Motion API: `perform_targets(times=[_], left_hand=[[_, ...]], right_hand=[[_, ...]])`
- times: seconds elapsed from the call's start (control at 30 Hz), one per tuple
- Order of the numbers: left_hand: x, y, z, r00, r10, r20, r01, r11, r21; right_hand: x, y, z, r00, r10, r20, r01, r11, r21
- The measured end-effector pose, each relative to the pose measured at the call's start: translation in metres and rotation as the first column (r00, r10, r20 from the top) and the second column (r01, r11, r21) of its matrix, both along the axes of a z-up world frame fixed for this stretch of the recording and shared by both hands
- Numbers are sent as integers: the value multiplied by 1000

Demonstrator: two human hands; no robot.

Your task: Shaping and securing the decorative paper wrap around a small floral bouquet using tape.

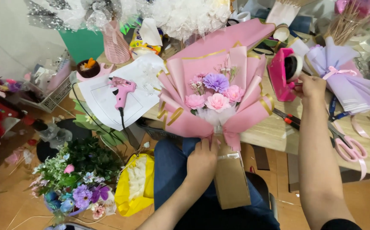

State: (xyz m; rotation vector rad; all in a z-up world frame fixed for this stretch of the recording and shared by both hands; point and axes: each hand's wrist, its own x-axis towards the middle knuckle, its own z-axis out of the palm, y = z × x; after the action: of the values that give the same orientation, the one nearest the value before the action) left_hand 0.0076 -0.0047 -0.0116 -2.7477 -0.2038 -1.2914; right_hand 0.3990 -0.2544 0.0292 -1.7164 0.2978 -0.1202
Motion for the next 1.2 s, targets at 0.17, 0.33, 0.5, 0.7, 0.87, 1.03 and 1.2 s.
perform_targets(times=[0.17, 0.33, 0.5, 0.7, 0.87, 1.03, 1.2], left_hand=[[1, 1, -4, 998, -19, -52, 19, 1000, -1], [2, 4, -7, 996, -46, -80, 46, 999, 1], [4, 5, -13, 995, -28, -94, 30, 999, 25], [2, 3, -9, 996, -27, -89, 29, 999, 27], [2, 5, -8, 995, -33, -96, 36, 999, 27], [3, 4, -19, 989, -50, -141, 51, 999, 7], [2, 5, -14, 992, -51, -117, 52, 999, 6]], right_hand=[[7, -11, -22, 998, -58, 24, 42, 898, 438], [-27, -4, -27, 973, -69, 219, -67, 828, 557], [-12, -2, -67, 910, -207, 358, -162, 618, 769], [-37, 15, -64, 930, -302, 209, 14, 598, 801], [-32, 23, -70, 912, -327, 249, 60, 704, 707], [-30, 25, -80, 875, -328, 357, 124, 863, 489], [-45, 33, -51, 912, -334, 236, 123, 774, 621]])
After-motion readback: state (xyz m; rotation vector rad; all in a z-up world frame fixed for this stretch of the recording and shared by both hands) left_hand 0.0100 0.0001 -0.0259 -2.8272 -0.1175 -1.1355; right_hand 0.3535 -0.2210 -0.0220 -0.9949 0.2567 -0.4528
